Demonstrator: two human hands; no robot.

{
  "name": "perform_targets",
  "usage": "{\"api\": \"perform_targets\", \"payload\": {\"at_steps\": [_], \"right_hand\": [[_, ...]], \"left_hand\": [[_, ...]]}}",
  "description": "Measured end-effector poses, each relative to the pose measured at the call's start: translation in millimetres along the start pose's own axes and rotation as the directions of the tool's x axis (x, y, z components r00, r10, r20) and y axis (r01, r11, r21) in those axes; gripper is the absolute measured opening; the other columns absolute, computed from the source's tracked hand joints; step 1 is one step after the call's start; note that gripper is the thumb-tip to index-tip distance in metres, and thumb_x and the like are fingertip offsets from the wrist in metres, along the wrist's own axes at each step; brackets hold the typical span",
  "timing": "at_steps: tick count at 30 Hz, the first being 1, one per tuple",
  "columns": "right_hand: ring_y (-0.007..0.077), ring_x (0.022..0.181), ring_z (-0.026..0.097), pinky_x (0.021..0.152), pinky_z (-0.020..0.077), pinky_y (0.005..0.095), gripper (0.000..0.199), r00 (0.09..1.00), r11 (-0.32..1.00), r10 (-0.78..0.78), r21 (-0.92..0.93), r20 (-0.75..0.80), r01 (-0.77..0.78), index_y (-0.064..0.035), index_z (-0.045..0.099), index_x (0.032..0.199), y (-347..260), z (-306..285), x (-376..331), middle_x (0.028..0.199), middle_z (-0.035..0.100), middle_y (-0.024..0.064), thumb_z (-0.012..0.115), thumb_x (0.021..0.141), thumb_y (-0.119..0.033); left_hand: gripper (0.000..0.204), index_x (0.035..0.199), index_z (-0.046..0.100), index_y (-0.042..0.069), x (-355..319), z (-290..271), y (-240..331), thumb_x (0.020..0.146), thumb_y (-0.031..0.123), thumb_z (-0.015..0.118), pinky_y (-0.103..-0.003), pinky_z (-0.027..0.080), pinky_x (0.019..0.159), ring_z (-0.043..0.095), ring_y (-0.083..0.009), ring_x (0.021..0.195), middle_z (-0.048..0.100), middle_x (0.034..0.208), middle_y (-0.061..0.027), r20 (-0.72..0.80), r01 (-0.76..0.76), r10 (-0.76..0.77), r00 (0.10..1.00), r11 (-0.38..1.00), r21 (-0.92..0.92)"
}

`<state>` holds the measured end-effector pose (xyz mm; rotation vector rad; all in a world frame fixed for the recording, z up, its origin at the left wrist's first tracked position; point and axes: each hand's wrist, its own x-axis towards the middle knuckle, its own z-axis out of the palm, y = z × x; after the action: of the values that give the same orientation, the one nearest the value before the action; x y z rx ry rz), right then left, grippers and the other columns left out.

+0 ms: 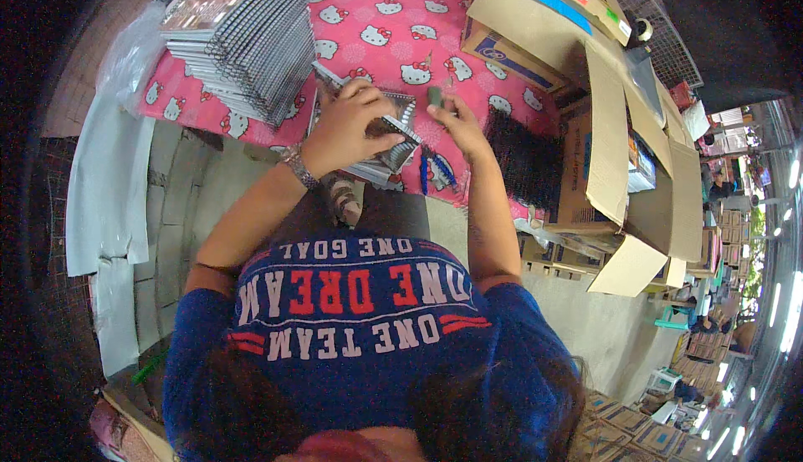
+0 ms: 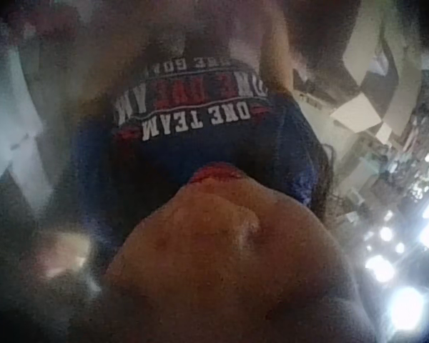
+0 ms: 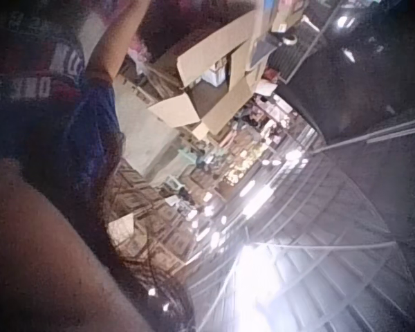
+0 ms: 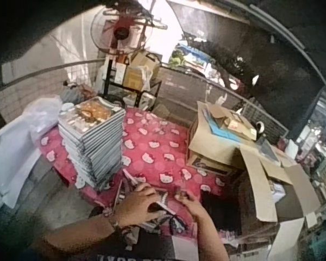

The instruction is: The person inserts printed notebook covers into plastic binding coils and stacks the finished notebooks.

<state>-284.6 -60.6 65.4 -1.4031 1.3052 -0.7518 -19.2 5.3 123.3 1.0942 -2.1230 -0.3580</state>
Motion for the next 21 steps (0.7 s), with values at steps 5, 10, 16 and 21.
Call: {"api": "perform_targets", "payload": {"at_steps": [5, 10, 16, 21], "right_hand": [[0.0449, 0.129, 0.039, 0.106, 0.0355, 0.0469, 0.1, 0.877, 0.726, -0.253, -0.679, -0.409, -0.107, 0.0028, 0.034, 0.142, 105, -1, -15, 0.141, 0.035, 0.0323, 0.081, 0.068, -0.045], [0.0473, 0.129, 0.038, 0.107, 0.0329, 0.0478, 0.091, 0.927, 0.416, -0.253, -0.896, -0.277, -0.154, 0.0004, 0.026, 0.147, 155, 78, -75, 0.146, 0.031, 0.0316, 0.06, 0.082, -0.054], [0.0391, 0.107, 0.051, 0.097, 0.0405, 0.0441, 0.06, 0.928, 0.508, -0.334, -0.861, -0.165, 0.03, -0.0033, 0.047, 0.136, 142, 51, -82, 0.116, 0.055, 0.0206, 0.062, 0.083, -0.026], [0.0373, 0.098, 0.051, 0.086, 0.0447, 0.0425, 0.049, 0.909, 0.827, -0.35, -0.53, -0.227, 0.186, 0.0018, 0.053, 0.125, 69, 15, -86, 0.101, 0.052, 0.0198, 0.062, 0.077, -0.007]], "left_hand": [[0.035, 0.101, 0.067, 0.019, 6, -3, 21, 0.079, 0.046, 0.069, -0.084, 0.004, 0.094, 0.041, -0.0238, 0.128, 0.061, 0.11, 0.0051, 0.097, -0.009, -0.001, 0.995, 0.994, 0.106], [0.03, 0.094, 0.071, 0.018, 9, 11, 17, 0.08, 0.045, 0.068, -0.082, 0.001, 0.095, 0.048, -0.0228, 0.121, 0.065, 0.102, 0.0052, -0.067, 0.031, -0.027, 0.997, 0.998, 0.056], [0.025, 0.092, 0.07, 0.011, 28, 35, 12, 0.079, 0.032, 0.072, -0.05, 0.034, 0.099, 0.051, -0.031, 0.111, 0.065, 0.093, -0.0055, -0.312, 0.094, -0.082, 0.946, 0.995, 0.021], [0.024, 0.089, 0.07, 0.01, 38, 31, 11, 0.079, 0.031, 0.071, -0.042, 0.04, 0.094, 0.053, -0.0298, 0.103, 0.064, 0.09, -0.0068, -0.359, 0.125, -0.088, 0.929, 0.989, 0.081]]}}
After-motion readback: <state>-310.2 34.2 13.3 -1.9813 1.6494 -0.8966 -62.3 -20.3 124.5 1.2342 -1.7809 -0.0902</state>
